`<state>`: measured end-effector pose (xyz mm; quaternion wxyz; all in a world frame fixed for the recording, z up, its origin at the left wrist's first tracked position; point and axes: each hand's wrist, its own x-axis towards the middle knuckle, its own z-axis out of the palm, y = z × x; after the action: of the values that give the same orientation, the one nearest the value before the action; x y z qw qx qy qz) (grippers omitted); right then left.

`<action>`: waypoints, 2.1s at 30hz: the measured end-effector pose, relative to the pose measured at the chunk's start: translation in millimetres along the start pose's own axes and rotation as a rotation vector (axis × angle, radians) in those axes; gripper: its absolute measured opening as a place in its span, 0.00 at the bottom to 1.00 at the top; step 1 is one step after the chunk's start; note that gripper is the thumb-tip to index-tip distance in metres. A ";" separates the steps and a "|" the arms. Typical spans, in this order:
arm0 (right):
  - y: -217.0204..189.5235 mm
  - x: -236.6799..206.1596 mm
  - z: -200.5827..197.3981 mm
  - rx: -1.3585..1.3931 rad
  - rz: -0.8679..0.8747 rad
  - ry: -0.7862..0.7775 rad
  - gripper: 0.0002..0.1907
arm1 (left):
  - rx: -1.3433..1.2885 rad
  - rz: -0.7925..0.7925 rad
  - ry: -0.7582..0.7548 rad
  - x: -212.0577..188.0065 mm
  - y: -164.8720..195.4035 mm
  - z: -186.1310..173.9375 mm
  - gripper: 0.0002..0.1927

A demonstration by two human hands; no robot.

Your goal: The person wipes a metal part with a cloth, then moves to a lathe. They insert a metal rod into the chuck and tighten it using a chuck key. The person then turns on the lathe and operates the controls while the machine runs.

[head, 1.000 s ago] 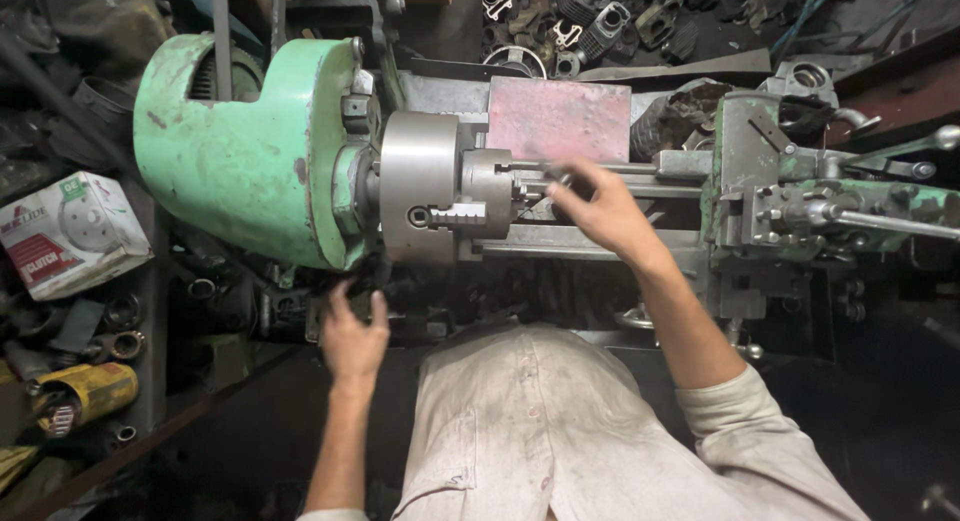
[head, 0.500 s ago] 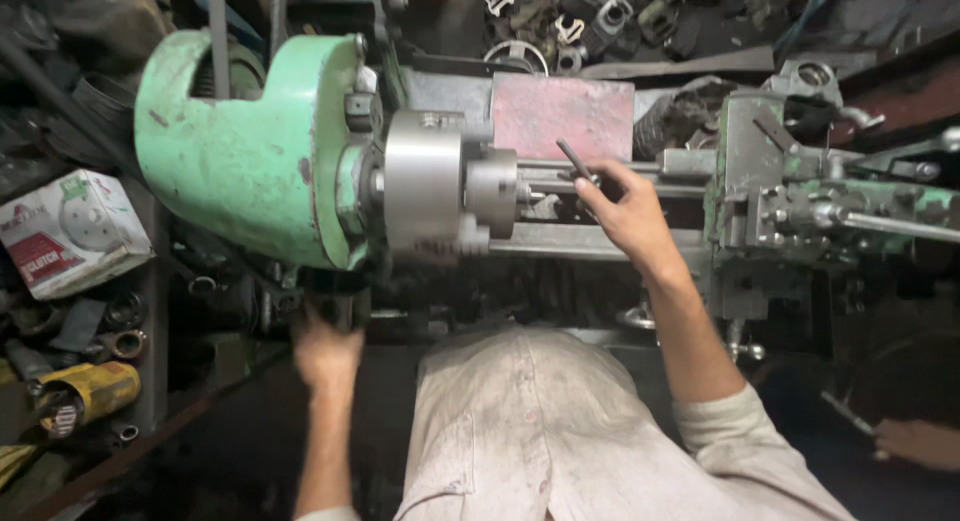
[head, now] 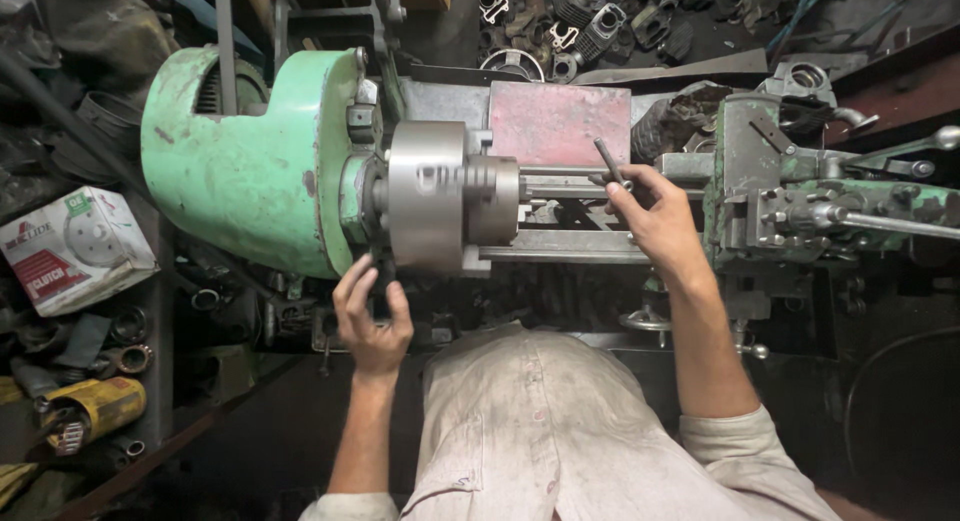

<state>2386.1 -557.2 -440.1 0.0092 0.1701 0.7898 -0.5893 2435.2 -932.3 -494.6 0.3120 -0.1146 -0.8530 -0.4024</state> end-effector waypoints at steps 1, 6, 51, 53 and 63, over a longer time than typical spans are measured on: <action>-0.5 -1.6 -1.2 0.000 -0.010 0.002 0.12 | -0.049 -0.002 -0.016 9.0 5.2 3.8 0.20; 2.8 -7.8 -4.6 0.030 -0.026 0.011 0.12 | -0.453 -0.003 -0.089 67.2 23.8 29.9 0.32; 3.9 1.0 33.1 -0.068 -0.243 -0.127 0.13 | 0.551 -0.481 -0.107 -35.4 -37.4 -24.9 0.48; 4.4 -0.3 32.1 -0.075 -0.192 -0.130 0.12 | 0.678 -0.496 -0.281 -30.7 -35.9 -24.3 0.49; 3.0 -1.8 28.5 0.022 -0.114 -0.045 0.09 | 0.673 -0.331 -0.249 -7.6 -5.9 -22.0 0.19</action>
<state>2383.4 -583.6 -451.2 -0.0086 0.1116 0.7912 -0.6013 2448.2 -952.3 -492.4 0.1574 0.0854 -0.9755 -0.1280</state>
